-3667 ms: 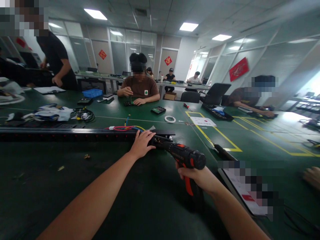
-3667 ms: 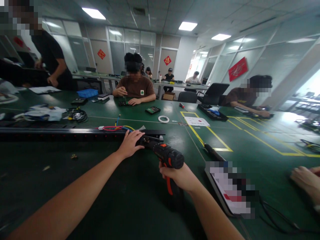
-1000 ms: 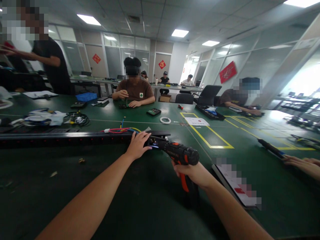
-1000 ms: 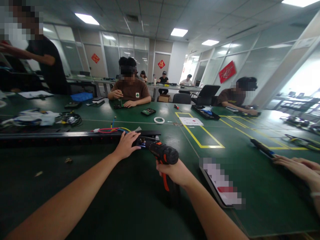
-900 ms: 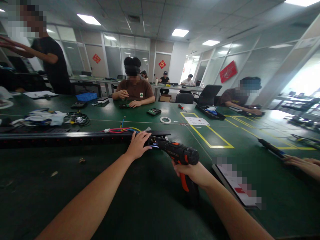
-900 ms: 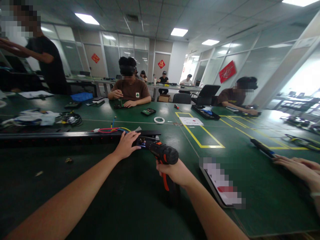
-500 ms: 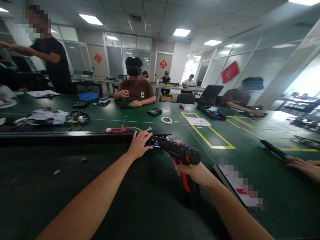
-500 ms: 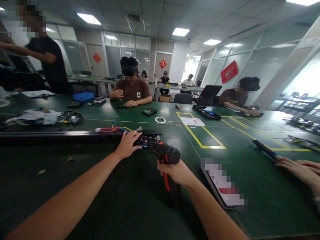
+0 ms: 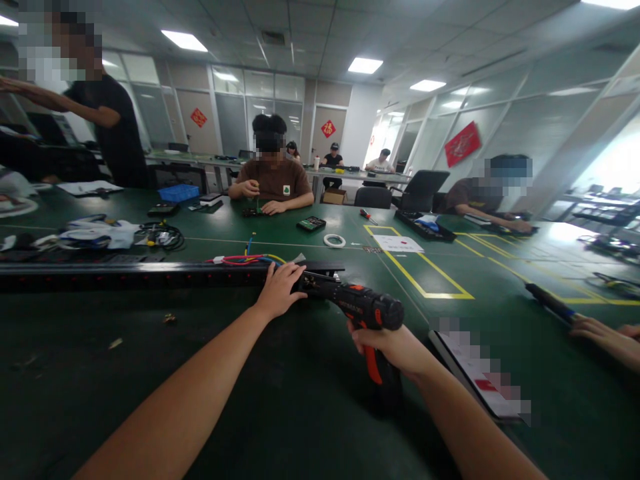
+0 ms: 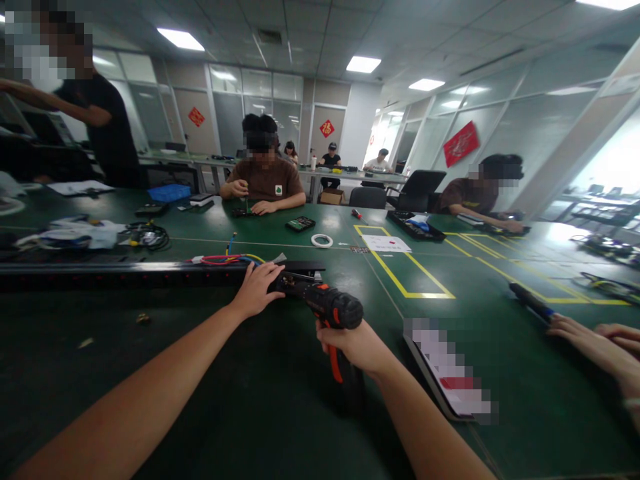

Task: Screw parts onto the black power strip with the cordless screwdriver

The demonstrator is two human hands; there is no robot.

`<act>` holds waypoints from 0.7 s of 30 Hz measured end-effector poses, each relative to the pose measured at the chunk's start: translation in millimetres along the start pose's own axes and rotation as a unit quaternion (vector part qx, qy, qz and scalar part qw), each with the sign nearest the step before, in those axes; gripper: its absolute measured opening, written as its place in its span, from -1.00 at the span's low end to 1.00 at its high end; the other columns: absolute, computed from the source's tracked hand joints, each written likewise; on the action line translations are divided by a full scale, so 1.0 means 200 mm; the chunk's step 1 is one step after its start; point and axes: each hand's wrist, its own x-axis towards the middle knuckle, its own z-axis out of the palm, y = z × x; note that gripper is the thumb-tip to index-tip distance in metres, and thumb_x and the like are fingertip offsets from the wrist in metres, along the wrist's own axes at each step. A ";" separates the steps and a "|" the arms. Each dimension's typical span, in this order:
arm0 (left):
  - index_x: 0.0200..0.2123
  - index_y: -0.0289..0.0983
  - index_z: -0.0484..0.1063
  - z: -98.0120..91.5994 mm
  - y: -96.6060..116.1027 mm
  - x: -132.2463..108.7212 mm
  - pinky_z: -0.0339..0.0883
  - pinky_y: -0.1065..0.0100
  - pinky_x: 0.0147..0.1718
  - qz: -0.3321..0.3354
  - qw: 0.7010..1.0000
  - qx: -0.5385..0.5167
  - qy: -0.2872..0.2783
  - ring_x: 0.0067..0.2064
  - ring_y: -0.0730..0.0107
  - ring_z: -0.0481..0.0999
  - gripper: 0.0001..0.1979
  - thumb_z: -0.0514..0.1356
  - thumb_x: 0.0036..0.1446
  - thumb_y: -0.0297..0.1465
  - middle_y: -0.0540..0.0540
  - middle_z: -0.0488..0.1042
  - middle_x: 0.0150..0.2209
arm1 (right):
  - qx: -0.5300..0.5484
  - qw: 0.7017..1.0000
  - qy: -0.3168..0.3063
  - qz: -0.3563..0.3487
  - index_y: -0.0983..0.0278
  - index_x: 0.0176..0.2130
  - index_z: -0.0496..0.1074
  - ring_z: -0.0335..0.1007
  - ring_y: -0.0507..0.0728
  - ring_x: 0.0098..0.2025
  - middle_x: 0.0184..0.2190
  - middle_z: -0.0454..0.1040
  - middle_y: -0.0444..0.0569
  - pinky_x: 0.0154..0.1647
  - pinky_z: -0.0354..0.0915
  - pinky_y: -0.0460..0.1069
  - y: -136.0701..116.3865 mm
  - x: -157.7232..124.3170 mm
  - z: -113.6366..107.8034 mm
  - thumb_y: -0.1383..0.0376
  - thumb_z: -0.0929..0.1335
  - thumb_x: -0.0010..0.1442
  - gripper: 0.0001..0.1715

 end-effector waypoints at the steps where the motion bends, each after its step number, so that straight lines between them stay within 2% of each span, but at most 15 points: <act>1: 0.48 -0.12 0.28 0.00 0.00 0.00 -0.20 -0.31 0.52 0.000 1.000 0.001 0.001 0.50 -0.10 0.24 -0.32 0.32 0.38 -0.19 -0.25 0.40 0.40 | 0.003 1.000 0.001 0.001 0.25 -0.33 0.54 0.40 0.12 -0.41 -0.50 0.50 -0.14 -0.31 0.27 0.01 0.00 0.00 0.00 0.27 0.49 -0.01 -0.83; 16: 0.47 -0.10 0.29 0.01 -0.01 0.01 -0.18 -0.32 0.51 0.003 1.000 0.001 0.003 0.49 -0.10 0.25 -0.33 0.33 0.37 -0.19 -0.24 0.41 0.39 | 0.012 1.000 0.008 0.004 0.27 -0.28 0.59 0.42 0.13 -0.42 -0.51 0.52 -0.12 -0.29 0.28 0.02 0.00 0.00 -0.01 0.22 0.51 0.01 -0.77; 21: 0.47 -0.09 0.29 0.01 -0.01 0.01 -0.19 -0.32 0.51 0.001 1.000 -0.003 0.002 0.49 -0.10 0.25 -0.32 0.33 0.36 -0.19 -0.24 0.41 0.39 | 0.018 1.000 0.007 -0.003 0.25 -0.30 0.58 0.44 0.14 -0.40 -0.44 0.53 -0.11 -0.30 0.31 0.03 0.01 0.00 -0.01 0.24 0.51 0.00 -0.79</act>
